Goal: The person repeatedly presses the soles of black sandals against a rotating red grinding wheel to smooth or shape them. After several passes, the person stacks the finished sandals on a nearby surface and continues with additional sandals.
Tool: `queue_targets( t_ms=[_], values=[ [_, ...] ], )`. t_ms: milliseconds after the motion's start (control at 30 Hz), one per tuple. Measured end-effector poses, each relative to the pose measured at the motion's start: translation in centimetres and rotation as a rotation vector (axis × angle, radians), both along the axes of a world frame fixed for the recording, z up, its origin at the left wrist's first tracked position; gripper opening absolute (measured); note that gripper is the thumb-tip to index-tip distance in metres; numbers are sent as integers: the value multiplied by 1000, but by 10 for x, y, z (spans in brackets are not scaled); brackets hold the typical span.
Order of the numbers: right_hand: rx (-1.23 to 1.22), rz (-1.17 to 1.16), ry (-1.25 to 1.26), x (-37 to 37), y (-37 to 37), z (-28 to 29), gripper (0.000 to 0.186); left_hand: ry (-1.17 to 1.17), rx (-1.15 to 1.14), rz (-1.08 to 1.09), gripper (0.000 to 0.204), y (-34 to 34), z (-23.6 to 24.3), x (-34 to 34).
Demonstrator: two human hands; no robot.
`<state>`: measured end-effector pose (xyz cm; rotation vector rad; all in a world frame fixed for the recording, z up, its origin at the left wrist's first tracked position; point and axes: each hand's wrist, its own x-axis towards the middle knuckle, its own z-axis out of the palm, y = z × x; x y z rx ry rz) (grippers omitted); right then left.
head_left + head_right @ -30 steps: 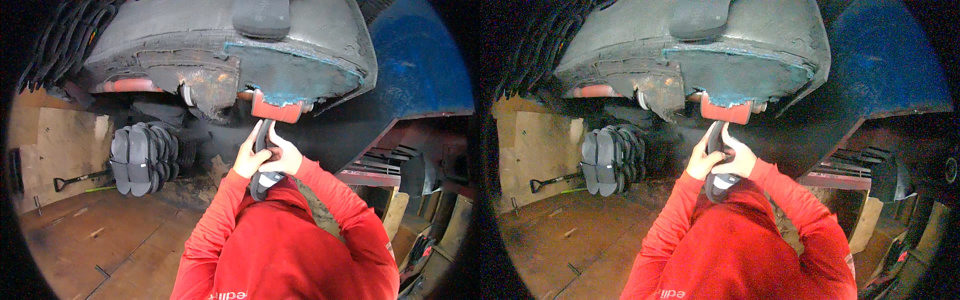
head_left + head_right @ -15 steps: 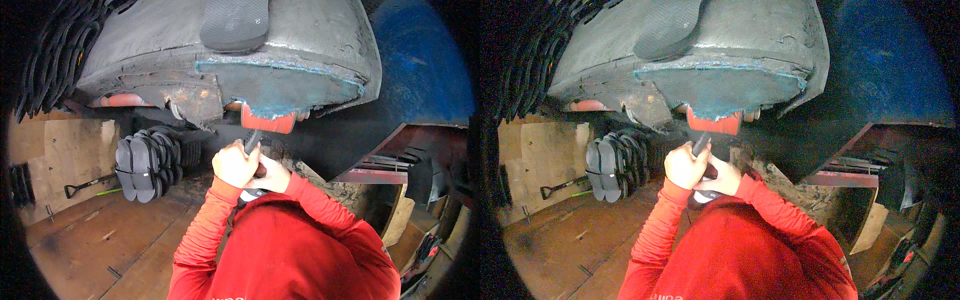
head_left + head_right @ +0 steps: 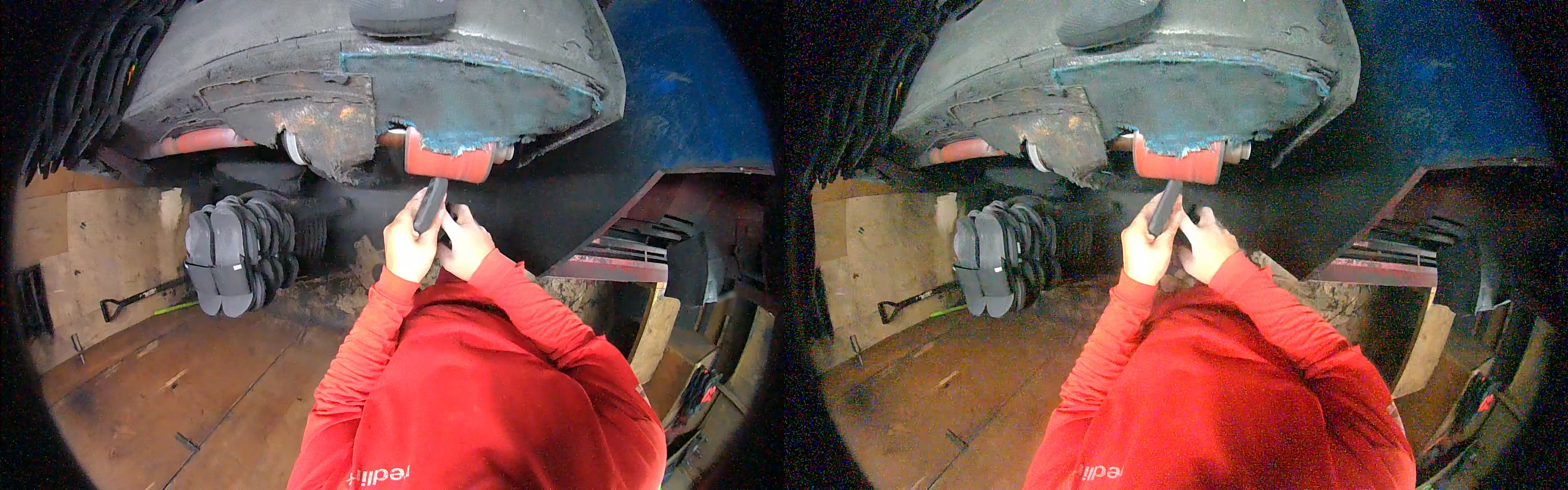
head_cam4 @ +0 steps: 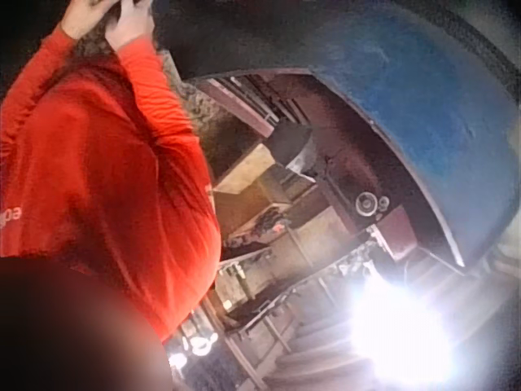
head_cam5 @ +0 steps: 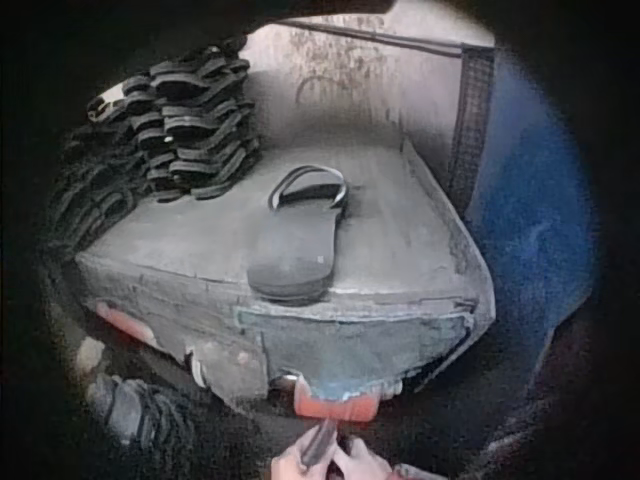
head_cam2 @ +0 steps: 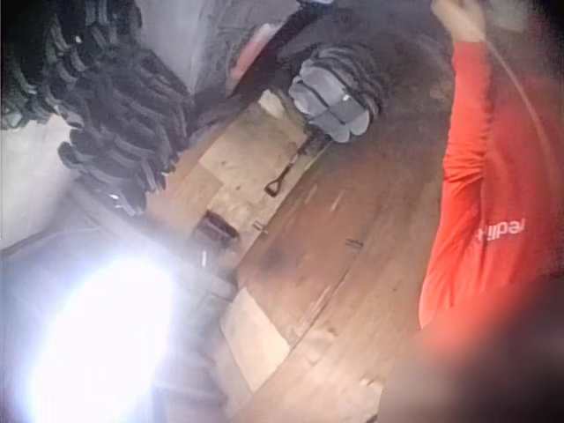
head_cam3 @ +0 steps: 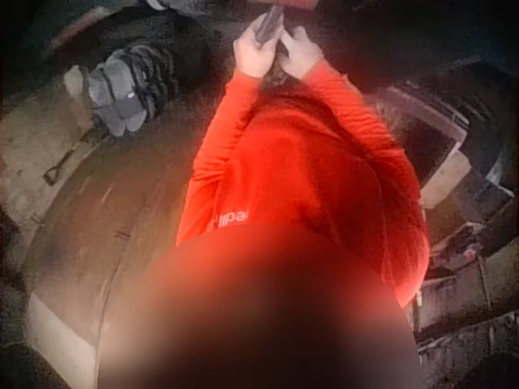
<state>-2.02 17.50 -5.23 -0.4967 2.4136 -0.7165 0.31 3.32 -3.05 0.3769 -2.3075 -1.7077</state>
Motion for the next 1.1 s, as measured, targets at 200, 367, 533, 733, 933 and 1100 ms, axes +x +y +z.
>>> queue_targets(
  t_ms=[200,367,533,733,933,1100],
  values=[
    [-115,-81,664,0,-21,-11,52,-28,-213,-21,37,-8,33,-4],
    [-255,-40,303,4,-15,-11,67,-83,-540,-89,31,-13,39,-20],
    [-271,-103,13,-1,-6,-1,74,-302,-627,-148,35,-13,32,-29],
    [-141,-167,333,0,-5,7,53,-71,-221,-113,32,-6,41,-12],
    [-35,-29,712,7,2,-15,43,-64,-82,-82,40,-11,45,16],
    [-1372,-719,-903,18,15,-33,64,24,-212,-86,39,-35,48,44]
  ],
)
